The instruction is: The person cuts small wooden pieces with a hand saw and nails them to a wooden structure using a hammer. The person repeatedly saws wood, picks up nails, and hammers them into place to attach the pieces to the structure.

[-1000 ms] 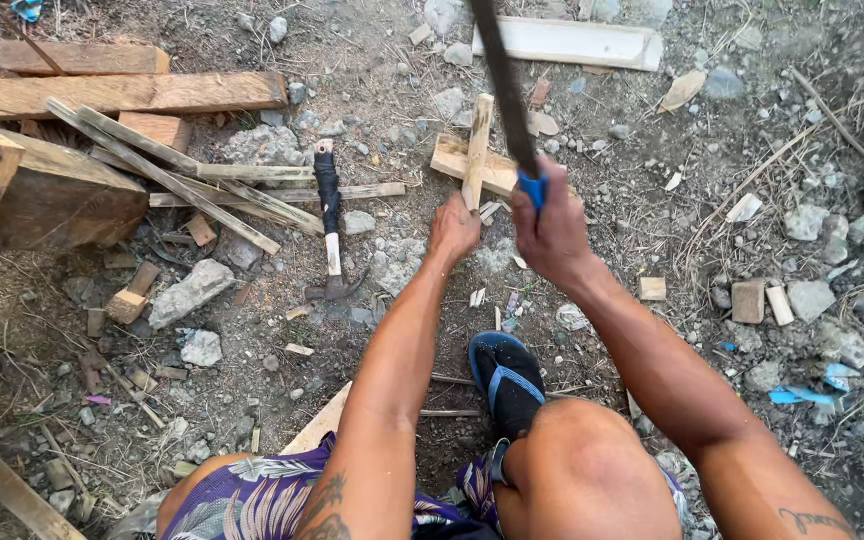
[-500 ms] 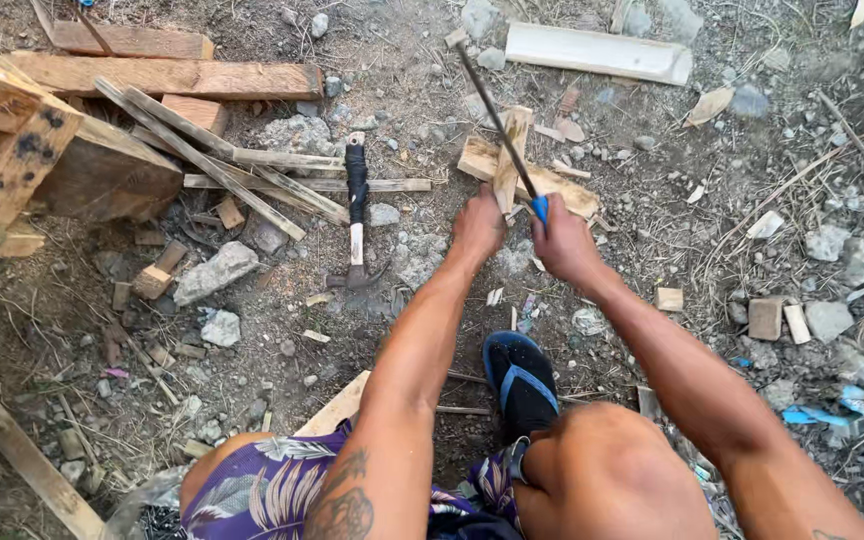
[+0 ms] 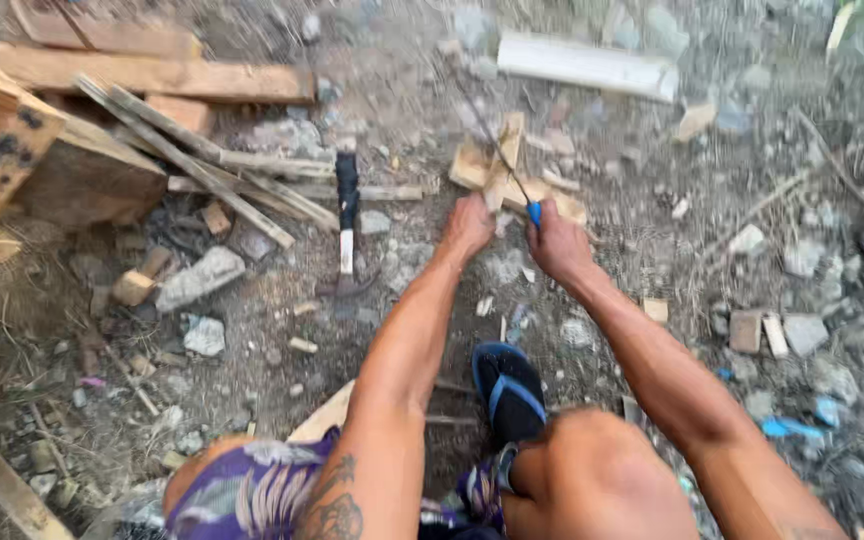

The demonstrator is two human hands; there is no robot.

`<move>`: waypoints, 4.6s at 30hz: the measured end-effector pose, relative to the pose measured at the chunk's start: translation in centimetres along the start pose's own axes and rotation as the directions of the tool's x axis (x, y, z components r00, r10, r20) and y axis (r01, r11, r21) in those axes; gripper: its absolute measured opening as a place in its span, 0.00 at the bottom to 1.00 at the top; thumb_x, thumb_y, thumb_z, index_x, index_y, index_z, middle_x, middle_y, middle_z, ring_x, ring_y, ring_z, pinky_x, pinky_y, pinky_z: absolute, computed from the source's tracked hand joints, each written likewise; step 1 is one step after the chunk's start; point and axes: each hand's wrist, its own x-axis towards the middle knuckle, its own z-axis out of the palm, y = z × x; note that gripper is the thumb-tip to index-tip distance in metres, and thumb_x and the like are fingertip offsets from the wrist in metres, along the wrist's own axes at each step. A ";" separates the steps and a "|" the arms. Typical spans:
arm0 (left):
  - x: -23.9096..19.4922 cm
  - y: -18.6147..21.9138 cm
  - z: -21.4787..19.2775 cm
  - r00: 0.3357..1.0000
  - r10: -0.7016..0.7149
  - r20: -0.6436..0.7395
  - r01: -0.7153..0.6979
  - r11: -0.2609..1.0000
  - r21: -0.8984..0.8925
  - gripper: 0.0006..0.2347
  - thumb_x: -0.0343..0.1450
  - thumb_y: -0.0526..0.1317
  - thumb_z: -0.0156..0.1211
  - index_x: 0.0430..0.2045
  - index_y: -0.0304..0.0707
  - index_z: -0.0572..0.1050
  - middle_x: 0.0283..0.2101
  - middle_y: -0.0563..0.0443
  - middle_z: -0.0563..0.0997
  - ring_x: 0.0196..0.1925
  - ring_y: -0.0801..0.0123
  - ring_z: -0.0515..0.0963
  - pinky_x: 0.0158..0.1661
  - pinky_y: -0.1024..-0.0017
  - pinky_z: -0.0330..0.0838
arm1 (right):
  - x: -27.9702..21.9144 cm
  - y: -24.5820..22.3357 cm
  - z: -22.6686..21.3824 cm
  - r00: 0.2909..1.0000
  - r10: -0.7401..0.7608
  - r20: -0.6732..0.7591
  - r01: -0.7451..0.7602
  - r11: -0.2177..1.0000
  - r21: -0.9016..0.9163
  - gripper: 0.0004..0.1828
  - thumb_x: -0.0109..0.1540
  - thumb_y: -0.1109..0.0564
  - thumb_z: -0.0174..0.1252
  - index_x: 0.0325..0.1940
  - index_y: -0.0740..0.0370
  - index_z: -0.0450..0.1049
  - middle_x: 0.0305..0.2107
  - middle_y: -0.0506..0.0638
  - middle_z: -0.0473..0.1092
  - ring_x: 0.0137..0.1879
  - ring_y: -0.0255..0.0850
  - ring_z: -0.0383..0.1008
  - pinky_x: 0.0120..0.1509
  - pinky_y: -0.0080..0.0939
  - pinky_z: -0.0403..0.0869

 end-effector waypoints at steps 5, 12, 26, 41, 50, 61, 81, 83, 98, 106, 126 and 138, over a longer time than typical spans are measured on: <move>-0.6 0.5 0.6 0.990 -0.124 -0.072 0.132 0.984 0.122 0.14 0.75 0.36 0.45 0.54 0.31 0.68 0.42 0.23 0.80 0.45 0.30 0.81 0.45 0.41 0.74 | -2.6 -1.5 -5.1 0.918 0.229 0.324 -0.372 0.781 0.501 0.12 0.70 0.52 0.51 0.53 0.59 0.63 0.26 0.54 0.73 0.28 0.43 0.75 0.31 0.49 0.75; -2.7 1.3 -2.7 0.999 -0.028 -0.027 0.027 0.999 -0.039 0.14 0.66 0.36 0.57 0.44 0.28 0.73 0.42 0.23 0.81 0.49 0.32 0.80 0.49 0.45 0.74 | -4.8 -2.9 -15.3 0.758 -0.167 -0.631 0.625 0.466 0.627 0.17 0.81 0.49 0.46 0.62 0.65 0.55 0.33 0.48 0.71 0.33 0.35 0.75 0.36 0.34 0.78; -2.1 -0.3 -1.0 0.999 -0.033 0.021 0.028 0.982 0.187 0.17 0.66 0.36 0.59 0.47 0.27 0.68 0.39 0.27 0.81 0.42 0.36 0.83 0.43 0.47 0.77 | -4.5 0.0 -7.5 0.944 0.209 0.255 -0.322 0.754 0.572 0.09 0.72 0.53 0.43 0.56 0.53 0.60 0.26 0.51 0.72 0.24 0.37 0.73 0.25 0.42 0.74; -1.9 2.0 -2.8 0.993 -0.060 -0.098 0.072 0.989 0.127 0.17 0.65 0.32 0.55 0.50 0.29 0.71 0.39 0.22 0.80 0.45 0.29 0.79 0.46 0.41 0.73 | 0.0 1.6 3.3 0.990 -0.067 -0.127 0.085 0.986 0.143 0.15 0.66 0.57 0.53 0.53 0.66 0.60 0.22 0.66 0.70 0.27 0.64 0.72 0.32 0.65 0.71; -4.5 1.8 -1.1 0.984 -0.179 -0.017 0.180 0.978 0.106 0.12 0.71 0.35 0.51 0.46 0.27 0.73 0.46 0.23 0.81 0.51 0.33 0.80 0.52 0.45 0.74 | -4.3 -4.0 -13.6 1.000 -0.004 -0.027 0.020 0.813 0.582 0.14 0.72 0.60 0.42 0.62 0.64 0.58 0.36 0.54 0.74 0.31 0.36 0.75 0.27 0.36 0.77; -5.4 -0.1 -0.9 0.995 -0.098 -0.002 0.097 0.977 0.189 0.11 0.68 0.33 0.54 0.42 0.31 0.74 0.45 0.26 0.81 0.50 0.34 0.80 0.48 0.43 0.74 | -3.1 1.4 3.6 0.996 0.083 0.041 -0.084 0.996 0.024 0.27 0.65 0.51 0.51 0.61 0.66 0.51 0.25 0.72 0.73 0.31 0.73 0.74 0.35 0.72 0.72; -6.6 0.9 0.0 0.983 -0.167 0.076 0.152 0.974 0.169 0.13 0.70 0.34 0.52 0.46 0.29 0.75 0.46 0.25 0.81 0.51 0.37 0.82 0.51 0.46 0.76 | -3.3 2.2 4.8 0.996 0.059 0.072 -0.065 0.995 0.080 0.20 0.71 0.54 0.47 0.62 0.67 0.54 0.28 0.68 0.74 0.32 0.65 0.75 0.40 0.65 0.74; -3.7 0.8 0.0 0.991 -0.131 0.017 0.122 0.954 0.273 0.16 0.67 0.32 0.54 0.48 0.24 0.72 0.44 0.24 0.82 0.47 0.38 0.83 0.48 0.47 0.77 | -0.6 2.6 5.8 0.998 -0.030 -0.050 0.027 0.998 -0.060 0.22 0.70 0.51 0.50 0.61 0.68 0.55 0.25 0.65 0.73 0.28 0.63 0.73 0.35 0.64 0.73; -6.6 2.6 -1.9 0.985 -0.143 0.095 0.134 0.986 0.095 0.12 0.68 0.31 0.52 0.44 0.23 0.73 0.46 0.21 0.80 0.50 0.32 0.80 0.51 0.43 0.73 | -5.3 -3.7 -13.4 0.724 -0.142 -0.675 0.607 0.597 0.525 0.17 0.78 0.52 0.46 0.62 0.68 0.54 0.31 0.58 0.70 0.32 0.45 0.72 0.35 0.46 0.74; -4.3 2.2 -0.5 0.995 -0.103 -0.011 0.102 0.955 0.280 0.10 0.74 0.35 0.51 0.44 0.29 0.75 0.45 0.27 0.83 0.48 0.38 0.84 0.46 0.44 0.78 | -3.0 3.0 6.2 0.992 0.099 0.077 -0.113 0.970 0.215 0.21 0.69 0.52 0.51 0.59 0.69 0.58 0.27 0.67 0.71 0.30 0.61 0.72 0.36 0.61 0.71; -7.6 0.5 -1.3 0.985 -0.166 0.040 0.155 0.970 0.187 0.13 0.70 0.34 0.49 0.46 0.25 0.74 0.47 0.23 0.80 0.51 0.33 0.80 0.52 0.43 0.73 | -4.4 -1.1 2.1 0.984 0.105 0.145 -0.110 0.994 0.026 0.17 0.67 0.56 0.49 0.55 0.69 0.57 0.30 0.72 0.72 0.36 0.69 0.75 0.42 0.67 0.73; -6.4 1.4 -3.3 0.993 0.086 0.086 -0.107 0.950 0.293 0.14 0.67 0.33 0.56 0.47 0.27 0.72 0.40 0.26 0.82 0.44 0.35 0.83 0.45 0.47 0.78 | -4.6 2.5 3.6 0.999 -0.044 -0.025 0.050 0.943 0.329 0.20 0.63 0.55 0.59 0.55 0.63 0.61 0.33 0.73 0.73 0.41 0.72 0.74 0.44 0.70 0.71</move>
